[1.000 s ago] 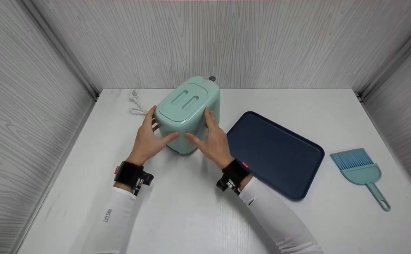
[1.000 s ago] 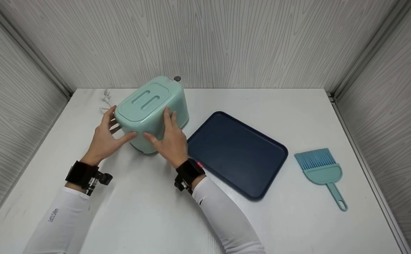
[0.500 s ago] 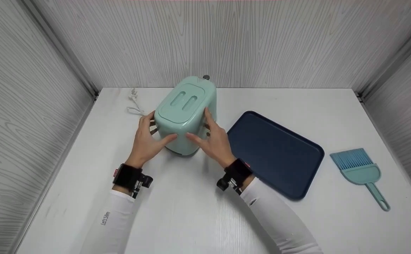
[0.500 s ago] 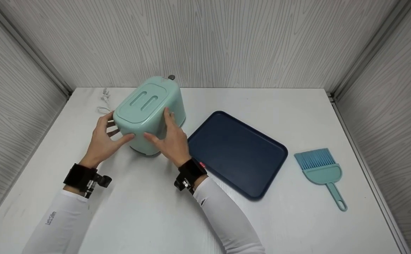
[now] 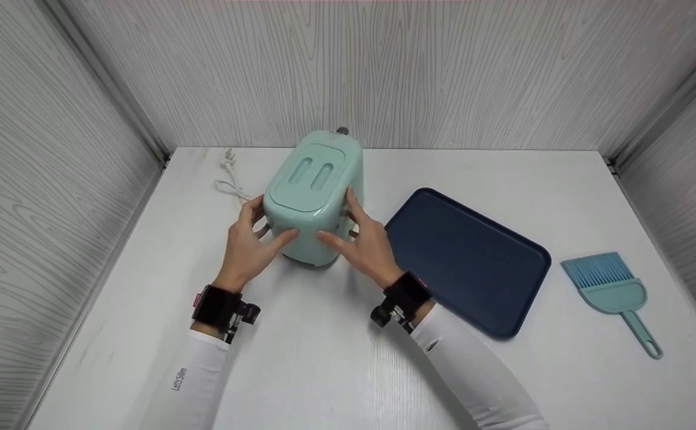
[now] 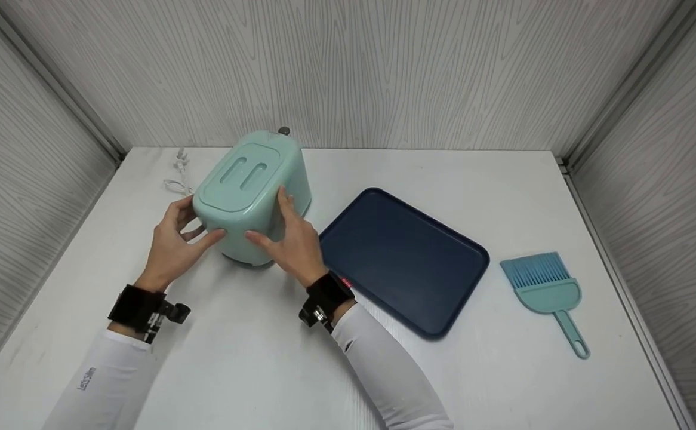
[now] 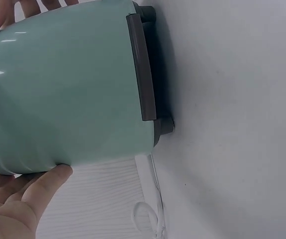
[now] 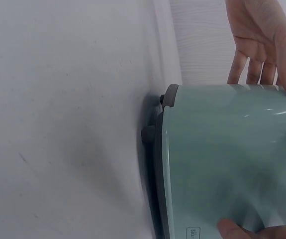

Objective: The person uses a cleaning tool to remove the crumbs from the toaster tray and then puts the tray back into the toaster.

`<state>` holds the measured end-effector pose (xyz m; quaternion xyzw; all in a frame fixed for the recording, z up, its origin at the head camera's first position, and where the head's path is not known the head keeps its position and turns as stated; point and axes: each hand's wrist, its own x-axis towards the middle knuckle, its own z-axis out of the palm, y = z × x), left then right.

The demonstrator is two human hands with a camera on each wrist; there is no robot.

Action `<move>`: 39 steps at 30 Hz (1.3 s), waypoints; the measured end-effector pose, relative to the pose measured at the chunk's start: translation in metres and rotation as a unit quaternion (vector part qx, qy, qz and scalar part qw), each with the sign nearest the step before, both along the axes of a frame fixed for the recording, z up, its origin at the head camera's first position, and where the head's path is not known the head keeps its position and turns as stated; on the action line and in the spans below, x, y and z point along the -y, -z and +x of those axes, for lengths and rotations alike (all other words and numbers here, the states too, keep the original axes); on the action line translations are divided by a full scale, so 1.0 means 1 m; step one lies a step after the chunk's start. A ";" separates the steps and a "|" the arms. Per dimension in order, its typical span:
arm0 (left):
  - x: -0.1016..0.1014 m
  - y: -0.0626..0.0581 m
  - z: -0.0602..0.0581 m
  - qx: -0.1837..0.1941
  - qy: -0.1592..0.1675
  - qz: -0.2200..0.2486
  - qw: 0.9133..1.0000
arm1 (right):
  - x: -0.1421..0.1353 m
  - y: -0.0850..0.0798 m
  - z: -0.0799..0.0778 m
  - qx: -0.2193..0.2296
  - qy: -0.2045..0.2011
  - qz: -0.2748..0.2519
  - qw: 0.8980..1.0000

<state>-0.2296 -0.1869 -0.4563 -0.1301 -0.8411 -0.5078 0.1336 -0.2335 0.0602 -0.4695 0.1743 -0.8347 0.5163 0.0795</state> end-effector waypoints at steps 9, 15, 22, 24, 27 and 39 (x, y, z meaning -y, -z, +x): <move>-0.005 0.003 0.014 -0.025 -0.030 0.013 0.999 | -0.004 0.002 0.004 -0.014 -0.022 -0.002 1.000; -0.011 0.003 0.027 -0.041 -0.050 0.016 0.998 | -0.006 0.001 0.011 -0.027 -0.033 -0.001 0.999; -0.020 0.003 0.041 -0.043 -0.074 0.025 0.996 | -0.009 0.003 0.019 -0.030 -0.034 -0.002 0.999; -0.022 0.003 0.045 -0.045 -0.079 0.027 0.995 | -0.011 0.004 0.021 -0.026 -0.034 -0.008 0.999; -0.027 0.004 0.050 -0.047 -0.084 0.028 0.995 | -0.013 0.004 0.025 -0.021 -0.031 -0.011 0.999; -0.040 0.002 0.067 -0.050 -0.098 0.022 0.994 | -0.018 0.006 0.038 -0.022 -0.028 -0.027 0.999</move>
